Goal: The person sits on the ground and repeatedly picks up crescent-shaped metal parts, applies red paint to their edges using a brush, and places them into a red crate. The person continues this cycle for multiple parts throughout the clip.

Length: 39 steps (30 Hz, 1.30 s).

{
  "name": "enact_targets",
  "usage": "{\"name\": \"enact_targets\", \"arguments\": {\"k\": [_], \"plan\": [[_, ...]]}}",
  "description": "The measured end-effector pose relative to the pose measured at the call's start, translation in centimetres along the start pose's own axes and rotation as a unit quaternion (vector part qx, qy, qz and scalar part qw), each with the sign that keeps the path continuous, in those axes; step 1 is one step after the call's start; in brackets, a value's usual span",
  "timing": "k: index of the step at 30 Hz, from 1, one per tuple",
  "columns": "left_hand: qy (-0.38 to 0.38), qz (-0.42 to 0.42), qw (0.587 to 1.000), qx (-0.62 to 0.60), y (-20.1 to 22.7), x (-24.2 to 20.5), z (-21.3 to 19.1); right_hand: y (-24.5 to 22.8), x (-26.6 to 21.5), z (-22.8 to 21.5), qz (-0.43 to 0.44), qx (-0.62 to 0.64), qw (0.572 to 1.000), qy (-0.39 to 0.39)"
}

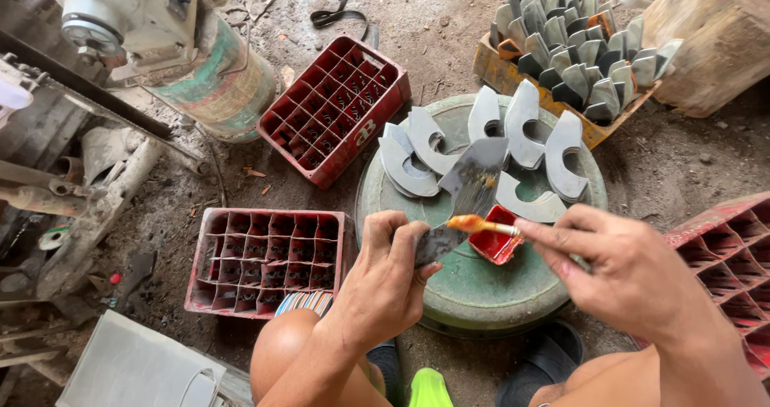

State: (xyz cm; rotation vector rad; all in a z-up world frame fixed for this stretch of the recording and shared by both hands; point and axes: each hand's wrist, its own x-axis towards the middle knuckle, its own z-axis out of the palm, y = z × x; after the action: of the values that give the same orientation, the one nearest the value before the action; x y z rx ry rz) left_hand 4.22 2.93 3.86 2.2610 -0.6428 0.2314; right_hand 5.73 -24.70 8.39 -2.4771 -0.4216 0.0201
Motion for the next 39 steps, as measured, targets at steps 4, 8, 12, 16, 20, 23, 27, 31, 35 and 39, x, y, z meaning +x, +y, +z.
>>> {"name": "enact_targets", "arguments": {"k": [4,8,12,16,20,23,27,31,35,39], "plan": [[0.008,0.048,0.999,0.002,0.0,-0.2,-0.3,0.2,0.2,-1.4,0.024,-0.012,0.996,0.087],[-0.021,0.026,0.999,-0.002,0.4,-0.4,-0.5,0.7,-0.2,-1.5,0.019,-0.068,0.985,0.157],[-0.025,0.013,1.000,0.004,0.5,-0.3,-0.4,0.7,-0.6,-1.3,-0.018,-0.038,0.978,0.205],[-0.002,0.020,1.000,0.017,0.7,-0.4,0.1,-0.8,-0.3,-0.1,-0.007,-0.094,0.980,0.176],[-0.007,-0.013,1.000,0.023,0.7,-0.3,0.3,-2.2,0.2,1.7,-0.037,-0.096,0.987,0.123],[-0.002,-0.016,0.999,0.037,0.5,-0.3,0.3,-1.7,0.0,1.7,-0.099,-0.024,0.991,0.089],[0.012,-0.013,0.999,0.046,0.3,-0.5,0.2,-0.7,-0.2,1.6,0.008,-0.012,0.983,0.182],[0.015,-0.005,0.999,0.034,0.3,-0.6,0.4,-1.1,0.5,2.9,-0.003,-0.092,0.984,0.153],[0.020,-0.015,0.998,0.055,0.2,-0.6,0.3,-1.4,0.5,3.2,-0.098,-0.018,0.991,0.087],[0.023,-0.018,0.998,0.055,0.1,-0.6,0.1,-0.6,0.1,2.1,-0.071,0.077,0.987,0.125]]}}
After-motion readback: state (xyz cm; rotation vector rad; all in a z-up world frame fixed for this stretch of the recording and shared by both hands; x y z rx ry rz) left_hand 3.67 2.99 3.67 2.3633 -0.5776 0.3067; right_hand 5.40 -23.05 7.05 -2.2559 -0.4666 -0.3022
